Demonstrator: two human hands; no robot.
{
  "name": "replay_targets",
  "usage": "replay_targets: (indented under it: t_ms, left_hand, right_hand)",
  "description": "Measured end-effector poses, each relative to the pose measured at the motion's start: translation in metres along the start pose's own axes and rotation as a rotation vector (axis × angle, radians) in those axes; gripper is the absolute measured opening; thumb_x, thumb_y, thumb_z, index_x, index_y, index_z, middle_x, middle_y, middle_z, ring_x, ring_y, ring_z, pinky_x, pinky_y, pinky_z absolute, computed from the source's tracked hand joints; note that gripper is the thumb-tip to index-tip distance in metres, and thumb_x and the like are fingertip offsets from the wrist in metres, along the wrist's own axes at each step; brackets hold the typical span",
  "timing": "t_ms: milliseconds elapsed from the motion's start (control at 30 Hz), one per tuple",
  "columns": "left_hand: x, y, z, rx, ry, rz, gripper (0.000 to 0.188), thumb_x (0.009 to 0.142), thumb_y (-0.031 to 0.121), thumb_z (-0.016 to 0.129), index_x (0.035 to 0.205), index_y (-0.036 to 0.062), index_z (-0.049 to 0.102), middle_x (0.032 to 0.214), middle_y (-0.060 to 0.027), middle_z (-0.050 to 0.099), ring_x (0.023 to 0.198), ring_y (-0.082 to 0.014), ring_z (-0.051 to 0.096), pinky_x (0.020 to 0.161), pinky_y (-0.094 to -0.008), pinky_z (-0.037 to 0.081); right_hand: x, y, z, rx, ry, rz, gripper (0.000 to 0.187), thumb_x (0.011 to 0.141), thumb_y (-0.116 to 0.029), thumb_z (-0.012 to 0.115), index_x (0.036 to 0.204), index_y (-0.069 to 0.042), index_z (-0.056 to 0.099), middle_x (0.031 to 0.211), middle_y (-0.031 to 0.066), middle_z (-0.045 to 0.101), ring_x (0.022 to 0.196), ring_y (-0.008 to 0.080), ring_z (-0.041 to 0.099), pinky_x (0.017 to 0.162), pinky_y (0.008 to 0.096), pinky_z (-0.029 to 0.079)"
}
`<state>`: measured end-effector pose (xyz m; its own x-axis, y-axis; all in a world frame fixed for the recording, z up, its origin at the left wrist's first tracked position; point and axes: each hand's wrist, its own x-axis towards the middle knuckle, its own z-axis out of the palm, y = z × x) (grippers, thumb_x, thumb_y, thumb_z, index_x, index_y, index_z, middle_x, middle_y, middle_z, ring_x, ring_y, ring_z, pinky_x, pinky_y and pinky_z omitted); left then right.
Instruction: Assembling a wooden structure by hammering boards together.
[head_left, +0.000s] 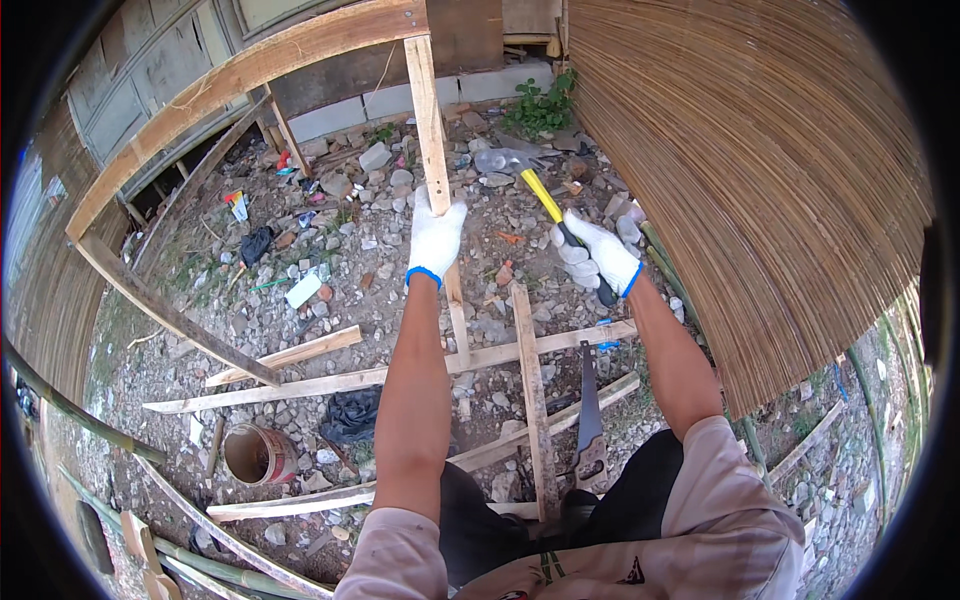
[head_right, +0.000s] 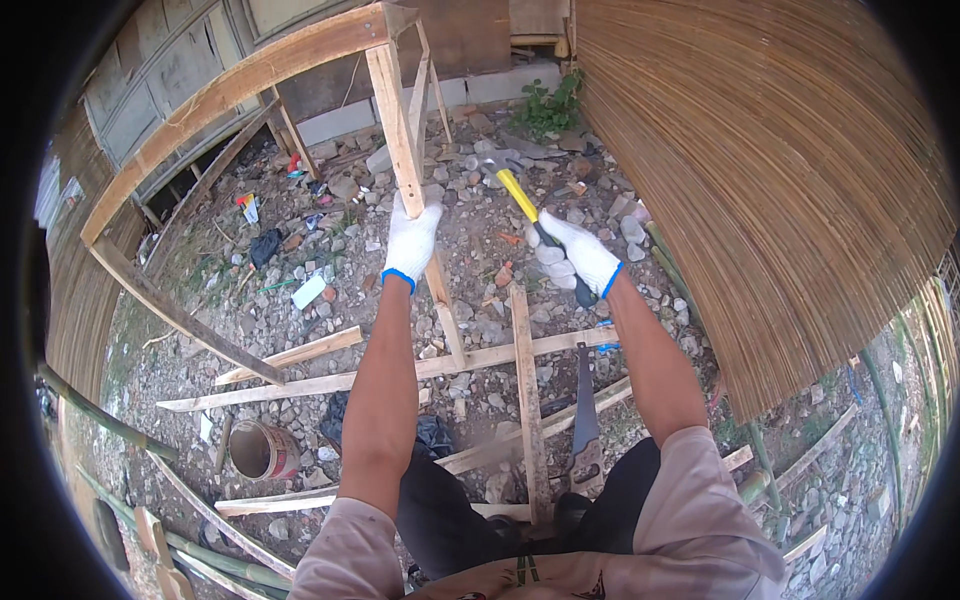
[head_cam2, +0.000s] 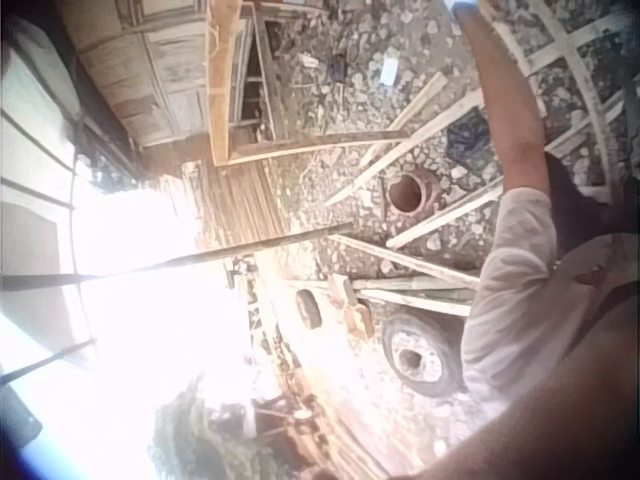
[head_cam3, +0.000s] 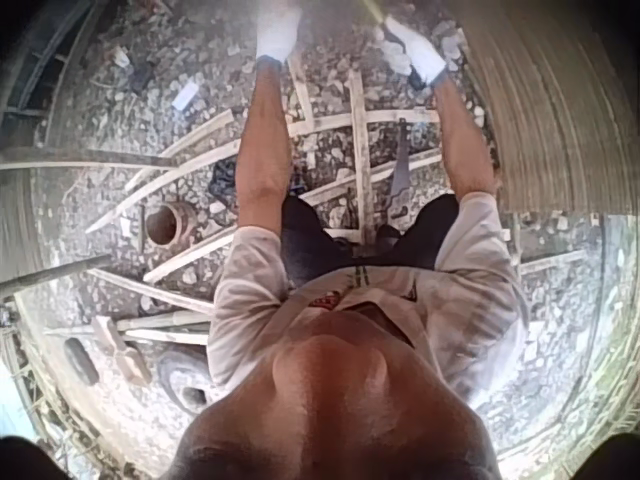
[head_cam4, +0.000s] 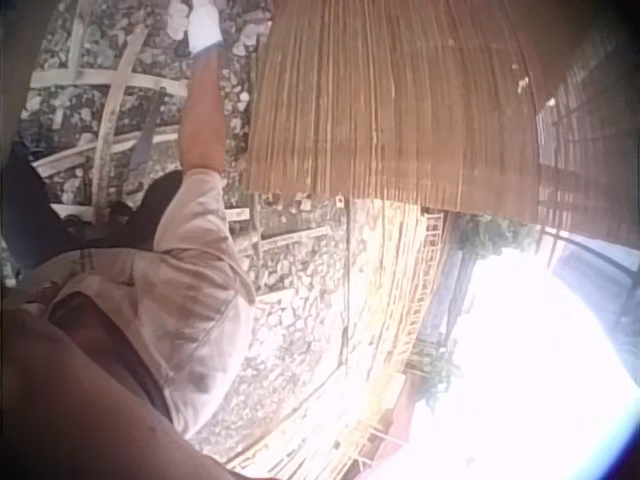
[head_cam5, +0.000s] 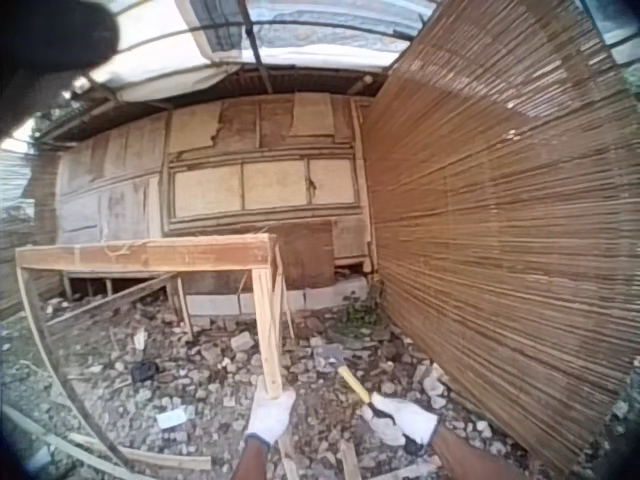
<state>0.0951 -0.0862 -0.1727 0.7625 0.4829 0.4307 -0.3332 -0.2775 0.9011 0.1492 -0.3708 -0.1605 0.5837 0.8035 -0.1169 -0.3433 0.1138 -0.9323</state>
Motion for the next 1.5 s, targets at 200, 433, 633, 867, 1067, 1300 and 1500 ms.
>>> replay_targets:
  t_ms: [200, 433, 633, 867, 1067, 1300, 1500]
  left_hand:
    - [0.002, -0.003, 0.0, -0.042, -0.003, 0.035, 0.036, 0.091, 0.016, 0.069, 0.119, 0.0019, 0.053, 0.089, -0.0033, 0.057, 0.075, -0.0124, 0.053, 0.068, -0.0301, 0.048]
    - [0.006, 0.009, 0.008, 0.001, -0.023, 0.024, 0.033, 0.091, 0.017, 0.071, 0.115, 0.0041, 0.053, 0.092, -0.0021, 0.056, 0.08, -0.012, 0.051, 0.072, -0.0305, 0.047]
    - [-0.003, 0.014, -0.004, 0.018, -0.037, 0.027, 0.035, 0.092, 0.018, 0.072, 0.118, 0.0029, 0.053, 0.096, -0.0018, 0.058, 0.085, -0.0127, 0.053, 0.079, -0.0303, 0.048]
    - [-0.001, 0.021, 0.006, 0.066, -0.013, -0.023, 0.029, 0.093, 0.016, 0.071, 0.113, 0.0032, 0.054, 0.095, -0.0012, 0.058, 0.085, -0.0115, 0.053, 0.077, -0.0285, 0.047]
    - [-0.005, 0.026, 0.0, 0.003, -0.054, 0.002, 0.03, 0.094, 0.017, 0.07, 0.116, 0.0026, 0.055, 0.09, -0.0004, 0.056, 0.078, -0.0095, 0.05, 0.069, -0.0279, 0.046]
    - [-0.005, 0.02, 0.001, 0.072, 0.016, 0.033, 0.037, 0.093, 0.021, 0.071, 0.119, 0.0019, 0.053, 0.091, -0.0031, 0.057, 0.078, -0.0108, 0.051, 0.069, -0.0301, 0.047]
    - [-0.004, 0.018, 0.006, 0.059, -0.003, 0.018, 0.031, 0.094, 0.02, 0.07, 0.113, 0.0042, 0.053, 0.09, -0.0019, 0.056, 0.078, -0.0116, 0.05, 0.07, -0.03, 0.047]
  right_hand:
    - [0.009, 0.002, -0.002, -0.005, 0.014, -0.008, 0.04, 0.109, -0.051, 0.047, 0.096, -0.015, 0.057, 0.061, -0.0099, 0.041, 0.041, 0.004, 0.032, 0.036, 0.0245, 0.026]
    - [0.021, 0.01, -0.015, 0.226, 0.286, -0.141, 0.038, 0.109, -0.05, 0.047, 0.096, -0.016, 0.057, 0.06, -0.0097, 0.04, 0.04, 0.0042, 0.03, 0.035, 0.0249, 0.024]
    - [0.011, 0.0, -0.028, -0.088, 0.147, -0.147, 0.038, 0.109, -0.046, 0.049, 0.1, -0.011, 0.059, 0.059, -0.0067, 0.043, 0.04, 0.0068, 0.037, 0.036, 0.0261, 0.031]
    - [0.031, -0.07, -0.032, -1.43, 0.371, -0.463, 0.041, 0.104, -0.045, 0.056, 0.112, -0.005, 0.063, 0.079, 0.0216, 0.063, 0.068, 0.0379, 0.062, 0.067, 0.0482, 0.049]
    - [-0.006, -0.133, -0.009, -1.699, 0.222, -0.378, 0.038, 0.103, -0.044, 0.058, 0.114, -0.008, 0.067, 0.079, 0.0214, 0.067, 0.072, 0.0412, 0.066, 0.069, 0.0495, 0.052]
    - [-0.015, -0.135, 0.026, -1.76, 0.18, -0.247, 0.039, 0.106, -0.042, 0.054, 0.114, -0.005, 0.065, 0.067, 0.0178, 0.064, 0.064, 0.0404, 0.067, 0.067, 0.0476, 0.053]
    - [-0.003, -0.073, -0.013, -1.214, 0.568, -0.361, 0.037, 0.105, -0.036, 0.056, 0.124, -0.005, 0.063, 0.081, 0.0161, 0.068, 0.063, 0.0302, 0.066, 0.064, 0.0422, 0.054]
